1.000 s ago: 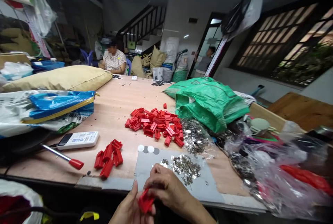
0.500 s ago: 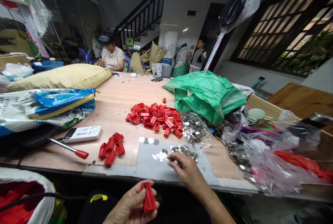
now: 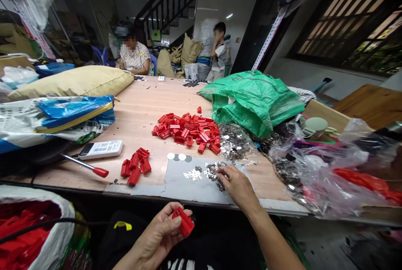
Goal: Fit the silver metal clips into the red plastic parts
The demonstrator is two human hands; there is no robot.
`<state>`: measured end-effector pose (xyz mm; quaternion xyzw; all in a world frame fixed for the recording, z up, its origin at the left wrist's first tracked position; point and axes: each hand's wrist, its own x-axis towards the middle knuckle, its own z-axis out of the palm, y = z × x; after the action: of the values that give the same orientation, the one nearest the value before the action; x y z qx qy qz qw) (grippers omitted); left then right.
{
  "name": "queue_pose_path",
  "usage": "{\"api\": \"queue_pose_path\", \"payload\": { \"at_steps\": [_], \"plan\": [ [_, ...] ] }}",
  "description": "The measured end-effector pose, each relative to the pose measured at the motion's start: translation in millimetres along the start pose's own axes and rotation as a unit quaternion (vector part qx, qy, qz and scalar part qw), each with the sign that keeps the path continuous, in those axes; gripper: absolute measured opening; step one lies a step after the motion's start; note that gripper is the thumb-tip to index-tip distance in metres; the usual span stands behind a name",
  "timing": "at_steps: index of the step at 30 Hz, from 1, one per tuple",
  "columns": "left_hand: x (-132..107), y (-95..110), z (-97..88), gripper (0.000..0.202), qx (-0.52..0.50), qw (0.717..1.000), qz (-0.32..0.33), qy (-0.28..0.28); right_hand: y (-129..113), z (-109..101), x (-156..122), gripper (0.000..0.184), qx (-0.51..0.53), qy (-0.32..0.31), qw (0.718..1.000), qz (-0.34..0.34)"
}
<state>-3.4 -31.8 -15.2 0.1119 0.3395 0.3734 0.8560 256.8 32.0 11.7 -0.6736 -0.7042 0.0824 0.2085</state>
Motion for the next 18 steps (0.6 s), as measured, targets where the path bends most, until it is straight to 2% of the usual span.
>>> {"api": "queue_pose_path", "payload": {
  "at_steps": [6, 11, 18],
  "plan": [
    [4, -1, -3.1, 0.037, 0.033, 0.999, 0.032, 0.015, -17, 10, 23, 0.016, -0.06, -0.048, 0.997, -0.003],
    [10, -2, -2.7, 0.038, 0.061, 0.996, 0.063, 0.002, -31, 18, 30, 0.014, -0.071, -0.082, 0.994, -0.018],
    [22, -6, -13.0, 0.041, 0.046, 0.997, 0.052, -0.023, -35, 24, 32, 0.01, -0.1, -0.089, 0.991, -0.021]
  ]
}}
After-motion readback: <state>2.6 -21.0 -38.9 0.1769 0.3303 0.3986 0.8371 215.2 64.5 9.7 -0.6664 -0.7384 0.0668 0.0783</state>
